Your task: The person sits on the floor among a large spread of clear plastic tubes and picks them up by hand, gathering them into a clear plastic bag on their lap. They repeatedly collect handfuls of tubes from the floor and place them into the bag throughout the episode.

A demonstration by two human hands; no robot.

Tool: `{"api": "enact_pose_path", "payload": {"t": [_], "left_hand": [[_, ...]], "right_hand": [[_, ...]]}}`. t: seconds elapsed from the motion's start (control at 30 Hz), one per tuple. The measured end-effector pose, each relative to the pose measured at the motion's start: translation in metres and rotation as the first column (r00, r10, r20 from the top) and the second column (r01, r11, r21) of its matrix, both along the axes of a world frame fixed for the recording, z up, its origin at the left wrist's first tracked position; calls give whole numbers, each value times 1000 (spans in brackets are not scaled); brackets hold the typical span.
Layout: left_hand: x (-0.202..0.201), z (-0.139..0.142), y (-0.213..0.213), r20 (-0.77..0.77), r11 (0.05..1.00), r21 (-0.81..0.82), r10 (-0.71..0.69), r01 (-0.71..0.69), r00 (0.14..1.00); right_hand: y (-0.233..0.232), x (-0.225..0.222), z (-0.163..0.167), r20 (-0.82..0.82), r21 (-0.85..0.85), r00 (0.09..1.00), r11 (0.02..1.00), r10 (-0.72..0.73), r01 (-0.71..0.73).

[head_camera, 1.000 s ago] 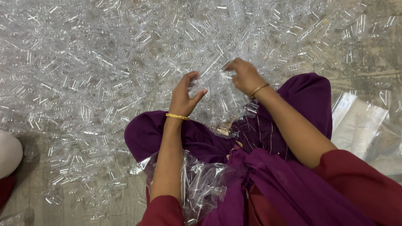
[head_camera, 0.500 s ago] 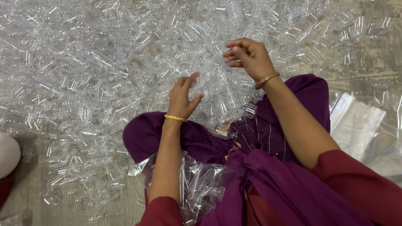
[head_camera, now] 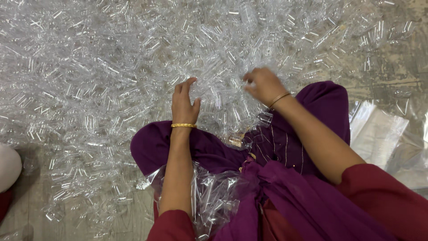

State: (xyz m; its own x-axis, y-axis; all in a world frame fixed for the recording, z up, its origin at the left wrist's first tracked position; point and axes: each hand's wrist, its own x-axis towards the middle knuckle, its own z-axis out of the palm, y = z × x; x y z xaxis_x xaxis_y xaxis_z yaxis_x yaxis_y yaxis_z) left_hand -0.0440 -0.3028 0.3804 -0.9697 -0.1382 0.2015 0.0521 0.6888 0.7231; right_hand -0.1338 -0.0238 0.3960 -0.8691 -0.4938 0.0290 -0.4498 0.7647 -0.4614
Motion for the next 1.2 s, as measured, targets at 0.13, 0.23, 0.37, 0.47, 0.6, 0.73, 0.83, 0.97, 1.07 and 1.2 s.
{"api": "enact_pose_path", "payload": {"t": [0.13,0.23,0.37,0.47,0.6,0.73,0.83,0.97,1.07,1.2], "left_hand": [[0,-4,-3,37,999,-43,9,-8,999],[-1,-6,-3,93,999,-41,21,-17,995],[-7,-5,2,38,995,28,-97,96,995],[-8,-4,2,54,982,95,-167,162,984],[-7,-8,-5,34,995,87,-60,57,998],[-9,-14,-16,74,997,31,68,-70,995],[-10,-18,-21,142,989,-39,146,-142,979],[-12,-23,-21,160,995,13,99,-103,982],[-14,-24,-21,141,995,84,41,-53,989],[-12,-22,-25,98,990,36,134,-138,986]], "right_hand": [[-1,4,-8,35,36,998,998,-61,60],[20,-15,1,76,-272,960,920,-270,281],[18,-30,9,400,-599,890,673,-219,434],[-5,-24,8,404,-421,883,809,-237,410],[-26,-40,8,-106,-384,944,889,-311,250],[-41,-68,0,-587,-83,810,996,-14,-43],[-38,-86,-4,-275,-359,943,930,-189,82],[-28,-102,-4,387,-503,905,781,-179,370],[-37,-102,-15,520,-521,854,788,-14,330],[-68,-95,-42,234,-627,959,729,-158,273]]}}
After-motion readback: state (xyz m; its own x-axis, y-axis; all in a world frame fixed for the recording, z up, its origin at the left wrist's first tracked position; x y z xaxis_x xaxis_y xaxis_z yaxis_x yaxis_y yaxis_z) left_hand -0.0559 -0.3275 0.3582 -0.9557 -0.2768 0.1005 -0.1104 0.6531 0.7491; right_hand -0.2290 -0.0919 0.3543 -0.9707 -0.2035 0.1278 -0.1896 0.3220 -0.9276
